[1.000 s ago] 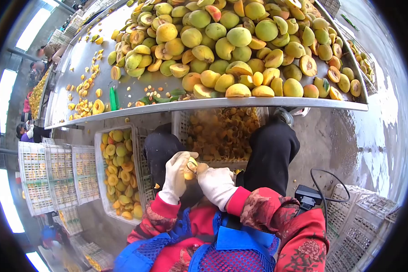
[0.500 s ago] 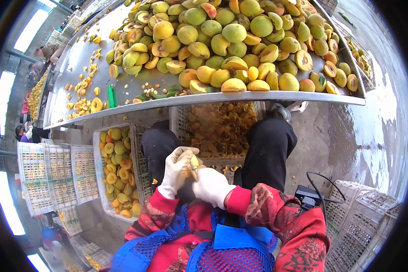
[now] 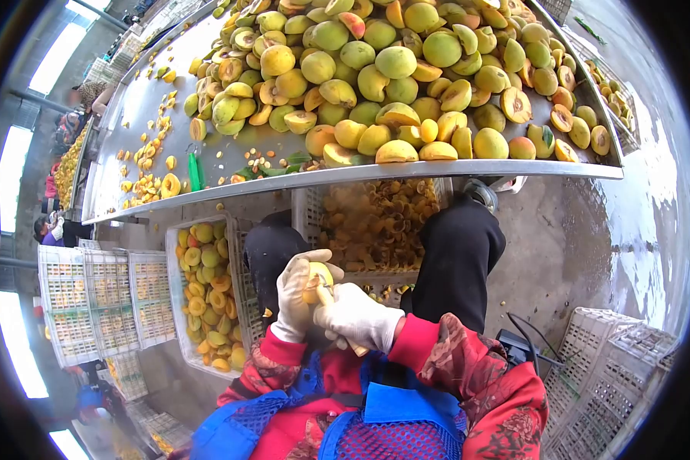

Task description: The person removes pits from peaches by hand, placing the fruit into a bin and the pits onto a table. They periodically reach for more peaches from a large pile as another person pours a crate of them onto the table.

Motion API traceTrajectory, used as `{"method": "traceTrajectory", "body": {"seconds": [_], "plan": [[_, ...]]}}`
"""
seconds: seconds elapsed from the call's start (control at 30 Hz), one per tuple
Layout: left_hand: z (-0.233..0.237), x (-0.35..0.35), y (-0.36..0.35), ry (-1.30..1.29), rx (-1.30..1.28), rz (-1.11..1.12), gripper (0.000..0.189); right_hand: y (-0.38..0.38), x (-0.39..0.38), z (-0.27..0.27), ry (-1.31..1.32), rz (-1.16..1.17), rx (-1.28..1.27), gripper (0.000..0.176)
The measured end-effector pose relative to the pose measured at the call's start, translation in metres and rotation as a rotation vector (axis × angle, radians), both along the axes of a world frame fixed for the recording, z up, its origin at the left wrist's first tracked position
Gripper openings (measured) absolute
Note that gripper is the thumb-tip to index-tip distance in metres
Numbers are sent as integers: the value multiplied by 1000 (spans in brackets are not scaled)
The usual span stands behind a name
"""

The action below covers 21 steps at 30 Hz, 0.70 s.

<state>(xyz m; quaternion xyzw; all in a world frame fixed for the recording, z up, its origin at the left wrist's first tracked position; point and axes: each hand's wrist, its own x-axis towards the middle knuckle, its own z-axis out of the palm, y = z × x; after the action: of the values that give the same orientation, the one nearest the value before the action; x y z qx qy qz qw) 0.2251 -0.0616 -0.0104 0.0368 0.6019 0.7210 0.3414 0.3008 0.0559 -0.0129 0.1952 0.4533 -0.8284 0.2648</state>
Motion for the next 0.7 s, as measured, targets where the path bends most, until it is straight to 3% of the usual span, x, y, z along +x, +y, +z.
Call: {"method": "traceTrajectory", "body": {"seconds": [0.1,0.17,0.2,0.27,0.37,0.43,0.5,0.57,0.63,0.7], "plan": [[-2,-4,1,-22,-26,-14,43,-4,-1,-5,-2,41,181,12],[-6,-7,-1,-100,-19,-108,42,0,0,-4,159,170,511,11],[-7,-6,-1,-140,12,-85,40,0,1,0,157,170,512,11],[-11,-3,0,-71,8,-57,39,3,-3,12,-94,40,165,10],[-23,3,0,148,-3,32,33,6,0,0,30,60,2,10],[-19,7,3,195,-12,62,31,-3,0,0,-31,-14,128,12],[-17,3,2,102,3,28,32,-7,5,-6,206,-54,415,14],[-15,-4,0,13,17,-1,33,-5,4,-14,175,16,464,15],[-20,-9,-3,-101,12,-168,39,-6,5,-21,139,87,514,16],[-22,-10,-3,-128,3,-138,45,-6,5,-22,96,37,371,14]]}}
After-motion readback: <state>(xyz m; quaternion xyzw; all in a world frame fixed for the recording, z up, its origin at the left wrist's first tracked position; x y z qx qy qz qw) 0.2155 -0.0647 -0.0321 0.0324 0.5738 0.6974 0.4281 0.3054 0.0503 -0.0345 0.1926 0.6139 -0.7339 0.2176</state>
